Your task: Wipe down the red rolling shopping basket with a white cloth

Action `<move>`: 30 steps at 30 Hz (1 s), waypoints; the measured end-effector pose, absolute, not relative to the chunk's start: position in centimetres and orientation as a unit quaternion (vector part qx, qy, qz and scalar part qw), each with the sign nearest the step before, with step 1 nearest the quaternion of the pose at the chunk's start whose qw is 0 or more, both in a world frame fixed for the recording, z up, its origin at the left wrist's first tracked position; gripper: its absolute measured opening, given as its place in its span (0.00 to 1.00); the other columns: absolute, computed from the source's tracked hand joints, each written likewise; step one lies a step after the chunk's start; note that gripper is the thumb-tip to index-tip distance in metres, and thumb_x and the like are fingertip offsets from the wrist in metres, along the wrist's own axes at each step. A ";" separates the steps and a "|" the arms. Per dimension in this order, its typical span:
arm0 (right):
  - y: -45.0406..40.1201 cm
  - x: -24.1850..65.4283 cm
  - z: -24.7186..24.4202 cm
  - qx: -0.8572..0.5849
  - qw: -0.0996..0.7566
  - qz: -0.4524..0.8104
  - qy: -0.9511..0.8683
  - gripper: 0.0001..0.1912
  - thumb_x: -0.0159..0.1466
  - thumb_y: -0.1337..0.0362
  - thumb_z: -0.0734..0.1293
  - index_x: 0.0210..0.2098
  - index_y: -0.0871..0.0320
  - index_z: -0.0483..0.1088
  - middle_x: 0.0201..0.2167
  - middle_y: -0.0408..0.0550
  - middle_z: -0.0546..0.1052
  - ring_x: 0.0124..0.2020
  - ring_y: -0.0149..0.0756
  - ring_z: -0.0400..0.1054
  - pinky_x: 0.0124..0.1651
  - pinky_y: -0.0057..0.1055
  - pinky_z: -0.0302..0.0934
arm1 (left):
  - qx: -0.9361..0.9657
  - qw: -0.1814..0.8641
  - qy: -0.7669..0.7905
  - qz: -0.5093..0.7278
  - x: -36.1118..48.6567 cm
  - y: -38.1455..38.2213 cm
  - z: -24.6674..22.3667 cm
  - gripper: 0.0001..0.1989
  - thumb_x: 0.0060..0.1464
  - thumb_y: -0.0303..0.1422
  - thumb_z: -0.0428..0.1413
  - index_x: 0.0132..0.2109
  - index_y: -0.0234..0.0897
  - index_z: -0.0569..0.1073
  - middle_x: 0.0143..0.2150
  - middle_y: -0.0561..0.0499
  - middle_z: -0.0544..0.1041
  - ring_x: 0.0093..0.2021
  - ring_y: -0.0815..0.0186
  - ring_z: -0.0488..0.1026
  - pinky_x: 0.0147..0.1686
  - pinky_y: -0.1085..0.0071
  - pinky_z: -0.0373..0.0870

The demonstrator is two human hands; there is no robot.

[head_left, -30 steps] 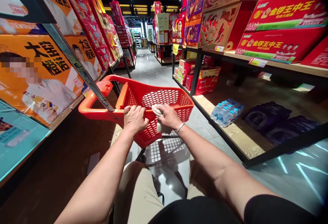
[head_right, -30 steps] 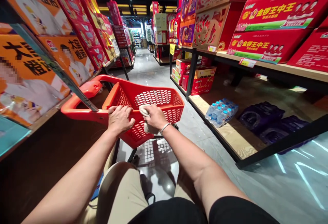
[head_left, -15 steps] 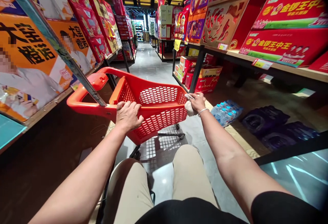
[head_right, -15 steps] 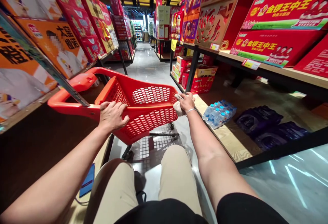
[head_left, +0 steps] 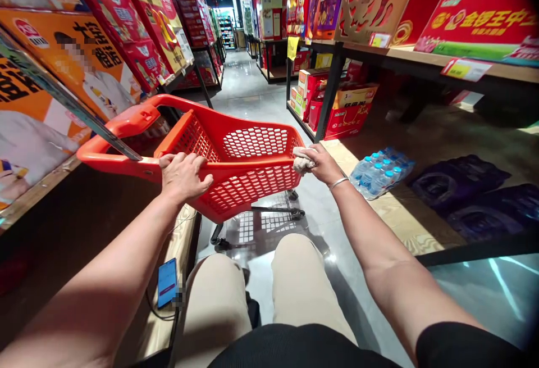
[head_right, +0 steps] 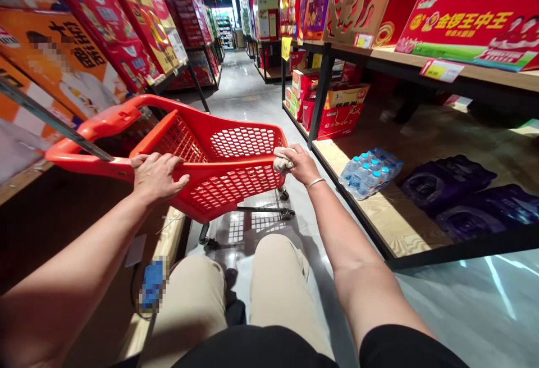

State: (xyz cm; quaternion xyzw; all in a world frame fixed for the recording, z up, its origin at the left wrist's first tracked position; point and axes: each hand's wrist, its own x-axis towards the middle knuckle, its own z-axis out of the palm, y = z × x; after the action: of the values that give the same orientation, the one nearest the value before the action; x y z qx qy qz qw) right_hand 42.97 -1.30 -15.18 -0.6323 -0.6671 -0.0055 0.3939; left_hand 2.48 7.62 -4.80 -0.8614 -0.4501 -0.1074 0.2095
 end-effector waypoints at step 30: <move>-0.5 37.9 -15.3 -0.649 0.541 -0.087 -0.528 0.19 0.61 0.59 0.71 0.53 0.47 0.75 0.57 0.53 0.67 0.59 0.51 0.63 0.64 0.54 0.59 | -0.851 0.196 -0.472 -0.120 1.9 9.3 -5.3 0.20 0.54 0.48 0.50 0.43 0.39 0.76 0.42 0.42 0.77 0.48 0.47 0.70 0.56 0.51 0.63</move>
State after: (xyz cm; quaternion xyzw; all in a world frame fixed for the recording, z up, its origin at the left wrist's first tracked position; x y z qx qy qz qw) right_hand 37.89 -0.49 -15.28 -0.6493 -0.5277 -0.0874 0.5407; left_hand 1.92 9.35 -5.31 -0.8508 -0.4723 -0.1203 0.1965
